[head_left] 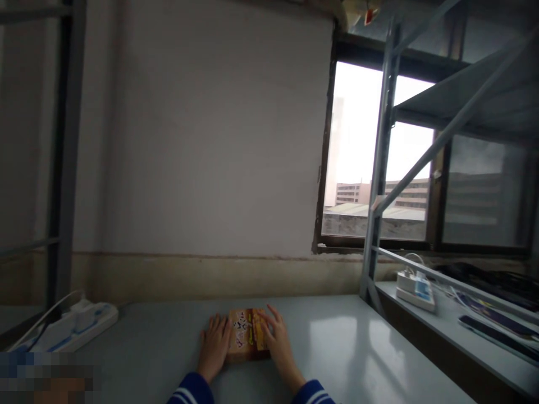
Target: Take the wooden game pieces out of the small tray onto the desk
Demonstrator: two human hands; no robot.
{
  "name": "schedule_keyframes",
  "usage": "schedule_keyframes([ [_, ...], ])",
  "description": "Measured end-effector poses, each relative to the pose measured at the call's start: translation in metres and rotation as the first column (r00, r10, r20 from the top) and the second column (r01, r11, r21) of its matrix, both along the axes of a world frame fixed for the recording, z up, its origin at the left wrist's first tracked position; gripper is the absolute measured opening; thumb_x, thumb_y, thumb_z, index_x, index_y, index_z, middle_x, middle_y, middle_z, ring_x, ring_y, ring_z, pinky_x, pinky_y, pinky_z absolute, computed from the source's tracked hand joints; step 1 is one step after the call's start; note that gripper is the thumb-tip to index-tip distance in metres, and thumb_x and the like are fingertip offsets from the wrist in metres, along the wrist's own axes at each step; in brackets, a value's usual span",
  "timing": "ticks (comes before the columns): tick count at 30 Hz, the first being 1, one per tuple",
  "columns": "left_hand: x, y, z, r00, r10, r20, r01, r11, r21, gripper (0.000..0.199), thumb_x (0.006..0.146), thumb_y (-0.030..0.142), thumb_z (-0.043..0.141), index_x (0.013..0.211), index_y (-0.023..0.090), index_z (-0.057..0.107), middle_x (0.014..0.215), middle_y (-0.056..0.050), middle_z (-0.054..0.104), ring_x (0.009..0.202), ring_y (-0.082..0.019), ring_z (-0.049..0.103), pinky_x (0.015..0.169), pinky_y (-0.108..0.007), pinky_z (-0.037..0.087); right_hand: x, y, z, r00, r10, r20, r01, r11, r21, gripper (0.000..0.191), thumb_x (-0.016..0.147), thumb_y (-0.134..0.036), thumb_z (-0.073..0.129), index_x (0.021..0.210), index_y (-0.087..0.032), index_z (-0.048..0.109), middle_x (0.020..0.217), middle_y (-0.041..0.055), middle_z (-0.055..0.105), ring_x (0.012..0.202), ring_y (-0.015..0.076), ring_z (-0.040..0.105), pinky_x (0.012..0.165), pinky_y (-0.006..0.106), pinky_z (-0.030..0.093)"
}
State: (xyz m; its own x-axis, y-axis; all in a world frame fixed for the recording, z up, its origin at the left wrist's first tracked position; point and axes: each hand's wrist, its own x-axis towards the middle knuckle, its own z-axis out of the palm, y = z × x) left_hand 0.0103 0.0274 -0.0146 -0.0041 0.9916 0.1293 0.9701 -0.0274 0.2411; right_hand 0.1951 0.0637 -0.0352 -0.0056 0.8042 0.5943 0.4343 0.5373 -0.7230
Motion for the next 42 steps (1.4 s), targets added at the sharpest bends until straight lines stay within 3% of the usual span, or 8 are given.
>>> schedule_keyframes([
  [7, 0.003, -0.005, -0.001, 0.985, -0.024, 0.169, 0.020, 1.000, 0.023, 0.054, 0.087, 0.040, 0.021, 0.130, 0.011, 0.037, 0.139, -0.015, 0.028, 0.130, -0.029, 0.017, 0.104, -0.051, 0.013, -0.009, -0.003, -0.004, 0.962, 0.249, -0.115, -0.259, 0.963, -0.081, 0.054, 0.078, -0.059, 0.041, 0.111, -0.020, 0.057, 0.119, 0.0094, 0.053, 0.115, 0.0238, 0.044, 0.100, 0.043, 0.030],
  [18, 0.009, -0.015, -0.001, 0.977, 0.023, 0.211, -0.027, 1.000, 0.013, 0.064, 0.087, 0.048, 0.012, 0.130, 0.004, 0.032, 0.139, -0.019, 0.024, 0.131, -0.028, 0.014, 0.104, -0.050, 0.011, -0.014, -0.012, -0.011, 0.987, 0.086, -0.137, -0.108, 0.982, -0.157, 0.069, 0.076, -0.057, 0.042, 0.128, -0.013, 0.034, 0.131, 0.0145, 0.037, 0.123, 0.0234, 0.031, 0.102, 0.043, 0.025],
  [22, 0.011, -0.017, 0.000, 0.977, 0.023, 0.212, -0.026, 1.000, 0.009, 0.061, 0.087, 0.046, 0.017, 0.130, 0.006, 0.032, 0.139, -0.019, 0.026, 0.131, -0.028, 0.016, 0.105, -0.050, 0.012, -0.016, -0.016, -0.010, 0.984, 0.097, -0.153, -0.121, 0.980, -0.159, 0.062, 0.076, -0.054, 0.043, 0.124, -0.015, 0.040, 0.128, 0.0131, 0.041, 0.121, 0.0233, 0.034, 0.102, 0.042, 0.025],
  [27, 0.014, -0.020, 0.000, 0.914, -0.065, 0.401, -0.018, 0.980, 0.199, 0.056, 0.086, 0.041, 0.030, 0.129, 0.005, 0.032, 0.135, -0.021, 0.032, 0.129, -0.029, 0.022, 0.104, -0.047, 0.019, -0.017, -0.029, 0.005, 0.990, 0.083, -0.110, -0.094, 0.990, -0.106, 0.054, 0.079, -0.049, 0.042, 0.122, -0.016, 0.042, 0.127, 0.0127, 0.043, 0.121, 0.0243, 0.034, 0.101, 0.045, 0.026],
  [31, 0.018, -0.033, 0.015, 0.802, -0.380, 0.460, -0.001, 0.770, 0.638, 0.057, 0.087, 0.035, 0.033, 0.136, 0.010, 0.017, 0.136, -0.018, 0.033, 0.126, -0.022, 0.030, 0.104, -0.040, 0.027, -0.018, -0.054, 0.034, 0.993, 0.110, 0.034, -0.114, 0.978, 0.172, 0.059, 0.080, -0.043, 0.045, 0.132, -0.020, 0.028, 0.141, 0.0095, 0.020, 0.130, 0.0238, 0.016, 0.103, 0.047, 0.021],
  [36, 0.011, -0.052, 0.033, 0.793, -0.607, 0.044, 0.269, 0.414, 0.870, 0.055, 0.087, 0.026, 0.035, 0.137, 0.025, 0.011, 0.135, -0.008, 0.037, 0.121, -0.016, 0.039, 0.093, -0.032, 0.042, -0.020, -0.077, 0.055, 0.981, 0.109, 0.158, -0.162, 0.909, 0.383, 0.066, 0.083, -0.041, 0.043, 0.137, -0.024, 0.008, 0.144, 0.0071, 0.009, 0.131, 0.0244, 0.012, 0.102, 0.051, 0.021],
  [38, 0.000, -0.052, 0.033, 0.797, -0.596, -0.101, 0.384, 0.371, 0.846, 0.049, 0.087, 0.022, 0.032, 0.135, 0.029, 0.019, 0.135, -0.005, 0.039, 0.120, -0.014, 0.040, 0.090, -0.029, 0.045, -0.020, -0.073, 0.051, 0.984, 0.078, 0.161, -0.132, 0.925, 0.357, 0.062, 0.084, -0.039, 0.040, 0.136, -0.025, 0.010, 0.143, 0.0071, 0.014, 0.130, 0.0225, 0.017, 0.102, 0.049, 0.022],
  [42, -0.039, -0.040, 0.030, 0.913, -0.386, -0.129, 0.319, 0.483, 0.815, 0.050, 0.086, 0.013, 0.030, 0.134, 0.025, 0.026, 0.134, -0.005, 0.039, 0.118, -0.014, 0.042, 0.091, -0.028, 0.043, -0.013, -0.048, 0.034, 0.997, -0.038, 0.067, 0.025, 0.981, 0.192, 0.053, 0.086, -0.041, 0.035, 0.133, -0.021, 0.022, 0.137, 0.0091, 0.030, 0.126, 0.0193, 0.026, 0.103, 0.044, 0.021],
])
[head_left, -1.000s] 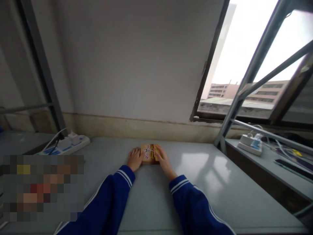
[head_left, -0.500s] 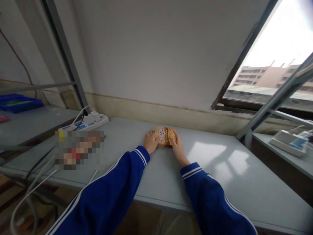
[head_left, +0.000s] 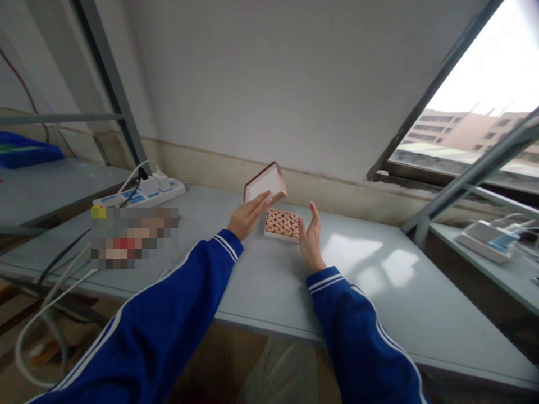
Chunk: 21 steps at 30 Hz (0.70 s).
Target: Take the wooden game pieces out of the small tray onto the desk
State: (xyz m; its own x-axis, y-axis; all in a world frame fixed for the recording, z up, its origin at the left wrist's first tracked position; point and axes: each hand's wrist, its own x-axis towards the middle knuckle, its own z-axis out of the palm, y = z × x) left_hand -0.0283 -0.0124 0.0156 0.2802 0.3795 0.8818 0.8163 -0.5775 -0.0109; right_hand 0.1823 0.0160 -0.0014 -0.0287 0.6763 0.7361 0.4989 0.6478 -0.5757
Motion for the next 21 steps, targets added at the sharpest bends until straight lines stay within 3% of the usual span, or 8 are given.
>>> schedule_keyframes([
  [2, -0.023, 0.008, -0.002, 0.981, 0.196, -0.011, -0.196, 0.977, -0.089, 0.054, 0.084, 0.009, 0.027, 0.135, 0.026, 0.023, 0.136, -0.004, 0.037, 0.113, -0.014, 0.047, 0.090, -0.028, 0.043, 0.007, 0.014, -0.007, 0.996, -0.054, -0.074, 0.048, 0.995, -0.083, 0.051, 0.085, -0.044, 0.034, 0.128, -0.018, 0.030, 0.129, 0.0113, 0.040, 0.121, 0.0197, 0.033, 0.101, 0.043, 0.024],
  [4, -0.042, 0.015, -0.005, 0.928, 0.370, -0.037, -0.369, 0.908, -0.199, 0.058, 0.082, 0.006, 0.025, 0.136, 0.027, 0.022, 0.135, -0.004, 0.038, 0.113, -0.017, 0.047, 0.091, -0.032, 0.041, 0.013, 0.023, -0.012, 0.986, -0.083, -0.144, 0.061, 0.987, -0.151, 0.051, 0.083, -0.046, 0.035, 0.124, -0.015, 0.036, 0.122, 0.0126, 0.047, 0.115, 0.0203, 0.040, 0.099, 0.042, 0.026],
  [8, -0.058, 0.021, -0.011, 0.844, 0.523, -0.119, -0.533, 0.790, -0.302, 0.056, 0.081, 0.008, 0.030, 0.134, 0.025, 0.028, 0.130, -0.009, 0.044, 0.123, -0.025, 0.035, 0.098, -0.047, 0.029, 0.018, 0.031, -0.019, 0.976, -0.096, -0.196, 0.049, 0.972, -0.232, 0.049, 0.080, -0.045, 0.037, 0.119, -0.015, 0.040, 0.115, 0.0118, 0.052, 0.107, 0.0213, 0.045, 0.094, 0.042, 0.030],
  [10, -0.054, 0.019, -0.011, 0.848, 0.520, -0.108, -0.526, 0.797, -0.296, 0.055, 0.082, 0.015, 0.036, 0.135, 0.022, 0.025, 0.132, -0.012, 0.041, 0.123, -0.027, 0.033, 0.100, -0.050, 0.025, 0.019, 0.033, -0.022, 0.979, -0.108, -0.171, 0.062, 0.966, -0.253, 0.048, 0.079, -0.044, 0.038, 0.117, -0.016, 0.043, 0.113, 0.0113, 0.053, 0.106, 0.0219, 0.045, 0.094, 0.042, 0.030],
  [12, -0.044, 0.016, -0.008, 0.887, 0.461, -0.038, -0.454, 0.850, -0.267, 0.056, 0.083, 0.022, 0.039, 0.136, 0.019, 0.023, 0.133, -0.014, 0.038, 0.122, -0.027, 0.034, 0.100, -0.047, 0.026, 0.018, 0.036, -0.024, 0.982, -0.135, -0.132, 0.094, 0.955, -0.282, 0.046, 0.078, -0.044, 0.039, 0.114, -0.016, 0.045, 0.113, 0.0111, 0.054, 0.107, 0.0228, 0.044, 0.094, 0.042, 0.028],
  [16, -0.013, 0.024, 0.002, 0.943, 0.160, 0.291, -0.088, 0.966, -0.243, 0.048, 0.082, 0.025, 0.041, 0.128, 0.017, 0.033, 0.123, -0.013, 0.047, 0.108, -0.021, 0.048, 0.091, -0.037, 0.038, 0.016, 0.045, -0.026, 0.986, -0.111, -0.127, 0.069, 0.953, -0.296, 0.041, 0.078, -0.040, 0.039, 0.108, -0.015, 0.049, 0.112, 0.0120, 0.054, 0.107, 0.0219, 0.045, 0.094, 0.040, 0.030],
  [18, 0.002, 0.040, 0.012, 0.780, 0.037, 0.624, 0.125, 0.969, -0.214, 0.042, 0.082, 0.025, 0.041, 0.123, 0.018, 0.036, 0.111, -0.011, 0.054, 0.087, -0.015, 0.058, 0.078, -0.030, 0.045, 0.015, 0.050, -0.025, 0.986, -0.067, -0.151, 0.027, 0.967, -0.252, 0.039, 0.077, -0.038, 0.040, 0.107, -0.014, 0.049, 0.109, 0.0117, 0.056, 0.104, 0.0204, 0.047, 0.093, 0.037, 0.032],
  [21, 0.017, 0.073, 0.031, 0.206, 0.157, 0.966, 0.257, 0.944, -0.208, 0.031, 0.083, 0.019, 0.031, 0.112, 0.017, 0.040, 0.085, -0.004, 0.059, 0.062, -0.008, 0.057, 0.061, -0.022, 0.045, 0.016, 0.058, -0.020, 0.978, -0.092, -0.185, 0.045, 0.969, -0.242, 0.035, 0.078, -0.034, 0.039, 0.106, -0.015, 0.049, 0.106, 0.0102, 0.058, 0.100, 0.0177, 0.051, 0.089, 0.033, 0.035],
])
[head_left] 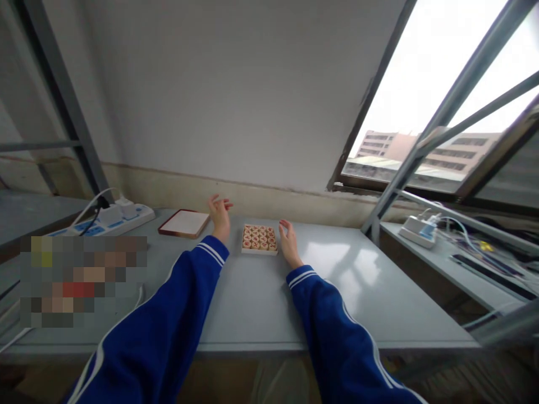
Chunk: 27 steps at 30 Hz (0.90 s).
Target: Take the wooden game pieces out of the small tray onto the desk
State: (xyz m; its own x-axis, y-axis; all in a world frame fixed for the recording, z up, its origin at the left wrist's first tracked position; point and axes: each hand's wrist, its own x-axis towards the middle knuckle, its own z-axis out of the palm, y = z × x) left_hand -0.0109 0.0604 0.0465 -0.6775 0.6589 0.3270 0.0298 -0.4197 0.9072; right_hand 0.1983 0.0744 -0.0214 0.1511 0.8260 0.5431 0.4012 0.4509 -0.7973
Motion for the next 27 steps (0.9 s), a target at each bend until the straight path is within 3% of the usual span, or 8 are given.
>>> schedule_keyframes([
  [3, 0.007, 0.024, 0.017, 0.977, 0.014, 0.214, 0.026, 0.983, -0.183, 0.028, 0.080, 0.013, 0.025, 0.094, 0.015, 0.048, 0.064, 0.000, 0.055, 0.050, -0.008, 0.052, 0.053, -0.020, 0.041, 0.010, 0.014, 0.015, 0.990, -0.134, -0.039, 0.130, 0.986, -0.107, 0.035, 0.080, -0.028, 0.031, 0.107, -0.013, 0.047, 0.100, 0.0112, 0.059, 0.088, 0.0165, 0.056, 0.078, 0.030, 0.042],
  [7, 0.016, 0.025, 0.029, 0.986, 0.032, 0.166, 0.000, 0.982, -0.190, 0.026, 0.077, 0.013, 0.026, 0.083, 0.014, 0.051, 0.063, 0.000, 0.054, 0.054, -0.009, 0.052, 0.056, -0.022, 0.040, 0.029, 0.034, 0.059, 0.972, -0.235, 0.000, 0.233, 0.963, -0.134, 0.037, 0.079, -0.022, 0.030, 0.109, -0.010, 0.047, 0.098, 0.0147, 0.058, 0.085, 0.0199, 0.056, 0.075, 0.034, 0.042],
  [10, 0.028, 0.006, 0.027, 0.988, 0.065, -0.143, -0.076, 0.995, -0.067, 0.020, 0.077, 0.018, 0.036, 0.089, 0.016, 0.052, 0.079, -0.003, 0.058, 0.071, -0.012, 0.055, 0.068, -0.025, 0.042, 0.027, 0.032, 0.090, 0.965, -0.225, 0.135, 0.222, 0.974, 0.037, 0.039, 0.077, -0.017, 0.039, 0.114, -0.015, 0.046, 0.121, 0.0145, 0.046, 0.109, 0.0220, 0.043, 0.091, 0.037, 0.032],
  [12, 0.035, -0.010, 0.018, 0.900, 0.073, -0.429, -0.085, 0.996, -0.010, 0.022, 0.078, 0.021, 0.039, 0.096, 0.017, 0.050, 0.088, -0.005, 0.059, 0.077, -0.014, 0.055, 0.075, -0.028, 0.042, 0.017, 0.022, 0.095, 0.939, -0.178, 0.296, 0.132, 0.977, 0.168, 0.037, 0.078, -0.019, 0.041, 0.115, -0.019, 0.047, 0.127, 0.0107, 0.041, 0.116, 0.0221, 0.036, 0.097, 0.038, 0.024],
  [15, 0.037, -0.028, -0.007, 0.793, -0.070, -0.606, -0.011, 0.992, -0.129, 0.028, 0.078, 0.020, 0.041, 0.105, 0.016, 0.046, 0.098, -0.008, 0.058, 0.077, -0.016, 0.056, 0.077, -0.031, 0.043, 0.003, 0.008, 0.076, 0.943, -0.122, 0.309, 0.130, 0.992, -0.004, 0.032, 0.085, -0.031, 0.034, 0.111, -0.021, 0.049, 0.115, 0.0093, 0.052, 0.108, 0.0230, 0.044, 0.092, 0.042, 0.029],
  [17, 0.032, -0.033, -0.024, 0.766, -0.073, -0.638, -0.074, 0.977, -0.200, 0.030, 0.078, 0.020, 0.039, 0.107, 0.016, 0.047, 0.098, -0.009, 0.059, 0.083, -0.019, 0.057, 0.080, -0.034, 0.042, -0.001, 0.005, 0.053, 0.971, -0.094, 0.221, 0.143, 0.965, -0.221, 0.036, 0.087, -0.036, 0.026, 0.107, -0.019, 0.051, 0.101, 0.0097, 0.059, 0.096, 0.0234, 0.052, 0.083, 0.041, 0.037],
  [21, 0.019, -0.028, -0.045, 0.734, -0.112, -0.670, -0.165, 0.927, -0.336, 0.029, 0.080, 0.022, 0.036, 0.101, 0.015, 0.054, 0.098, -0.011, 0.060, 0.094, -0.023, 0.055, 0.083, -0.036, 0.041, 0.004, 0.009, 0.017, 0.981, 0.009, 0.193, 0.056, 0.942, -0.330, 0.043, 0.088, -0.033, 0.019, 0.102, -0.015, 0.055, 0.094, 0.0101, 0.063, 0.078, 0.0171, 0.059, 0.069, 0.029, 0.044],
  [27, 0.015, -0.012, -0.055, 0.634, -0.385, -0.670, 0.030, 0.879, -0.477, 0.032, 0.082, 0.027, 0.035, 0.098, 0.014, 0.060, 0.111, -0.012, 0.058, 0.102, -0.023, 0.053, 0.089, -0.035, 0.038, 0.004, 0.015, 0.014, 0.958, 0.154, 0.242, -0.055, 0.926, -0.372, 0.035, 0.085, -0.032, 0.032, 0.096, -0.018, 0.062, 0.097, 0.0043, 0.064, 0.084, 0.0150, 0.059, 0.074, 0.024, 0.043],
])
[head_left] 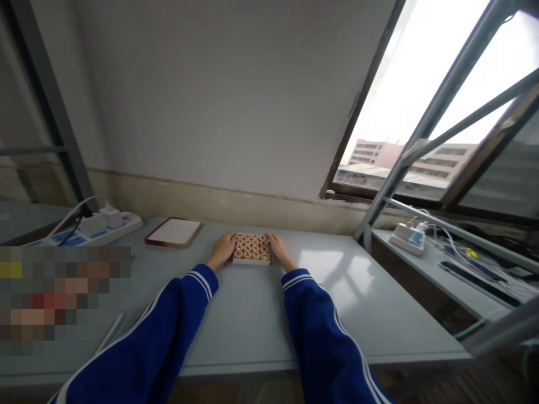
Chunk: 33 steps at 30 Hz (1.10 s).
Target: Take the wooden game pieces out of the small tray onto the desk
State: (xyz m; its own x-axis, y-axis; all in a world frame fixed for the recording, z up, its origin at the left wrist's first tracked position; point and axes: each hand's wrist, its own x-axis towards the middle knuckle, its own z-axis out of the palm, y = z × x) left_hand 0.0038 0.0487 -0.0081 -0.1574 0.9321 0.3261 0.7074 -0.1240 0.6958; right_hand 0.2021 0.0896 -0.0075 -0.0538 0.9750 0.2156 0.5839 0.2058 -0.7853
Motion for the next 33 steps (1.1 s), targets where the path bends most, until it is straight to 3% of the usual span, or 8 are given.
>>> schedule_keyframes([
  [6, -0.015, -0.005, -0.006, 0.980, -0.136, 0.144, 0.132, 0.991, 0.037, 0.028, 0.078, 0.031, 0.043, 0.092, 0.016, 0.062, 0.101, -0.009, 0.063, 0.096, -0.021, 0.056, 0.088, -0.034, 0.040, -0.001, -0.010, 0.002, 0.995, 0.047, 0.093, -0.047, 0.999, -0.009, 0.028, 0.082, -0.034, 0.041, 0.082, -0.020, 0.066, 0.084, 0.0032, 0.066, 0.080, 0.0184, 0.059, 0.071, 0.027, 0.043],
  [11, -0.025, -0.010, -0.007, 0.935, -0.224, 0.276, 0.232, 0.973, 0.006, 0.029, 0.070, 0.032, 0.053, 0.090, 0.014, 0.062, 0.096, -0.010, 0.064, 0.086, -0.020, 0.059, 0.080, -0.033, 0.045, -0.004, -0.028, 0.010, 0.963, -0.014, 0.269, 0.006, 1.000, 0.030, 0.036, 0.076, -0.045, 0.053, 0.107, -0.027, 0.057, 0.091, 0.0037, 0.064, 0.084, 0.0218, 0.058, 0.072, 0.032, 0.041],
  [15, -0.026, -0.007, -0.007, 0.933, -0.237, 0.270, 0.247, 0.969, -0.002, 0.031, 0.068, 0.034, 0.054, 0.089, 0.013, 0.062, 0.087, -0.008, 0.065, 0.076, -0.018, 0.059, 0.072, -0.030, 0.046, -0.008, -0.038, 0.015, 0.921, -0.043, 0.386, 0.012, 0.997, 0.082, 0.028, 0.077, -0.045, 0.054, 0.099, -0.029, 0.061, 0.096, 0.0033, 0.061, 0.090, 0.0211, 0.056, 0.075, 0.032, 0.039],
  [25, -0.026, -0.008, -0.008, 0.935, -0.232, 0.269, 0.247, 0.969, -0.022, 0.034, 0.068, 0.035, 0.052, 0.091, 0.013, 0.062, 0.073, -0.005, 0.064, 0.067, -0.017, 0.058, 0.064, -0.028, 0.044, -0.009, -0.040, 0.013, 0.927, -0.142, 0.347, 0.079, 0.979, 0.189, 0.018, 0.071, -0.034, 0.062, 0.086, -0.023, 0.064, 0.099, 0.0047, 0.057, 0.090, 0.0205, 0.055, 0.074, 0.030, 0.039],
  [33, -0.027, -0.013, -0.003, 0.918, -0.279, 0.282, 0.295, 0.956, -0.013, 0.033, 0.068, 0.034, 0.054, 0.091, 0.012, 0.061, 0.069, -0.004, 0.063, 0.062, -0.015, 0.056, 0.060, -0.026, 0.043, 0.008, -0.031, 0.025, 0.971, -0.061, 0.231, 0.014, 0.980, 0.200, 0.010, 0.066, -0.029, 0.065, 0.071, -0.022, 0.062, 0.077, -0.0005, 0.065, 0.076, 0.0176, 0.058, 0.066, 0.027, 0.039],
])
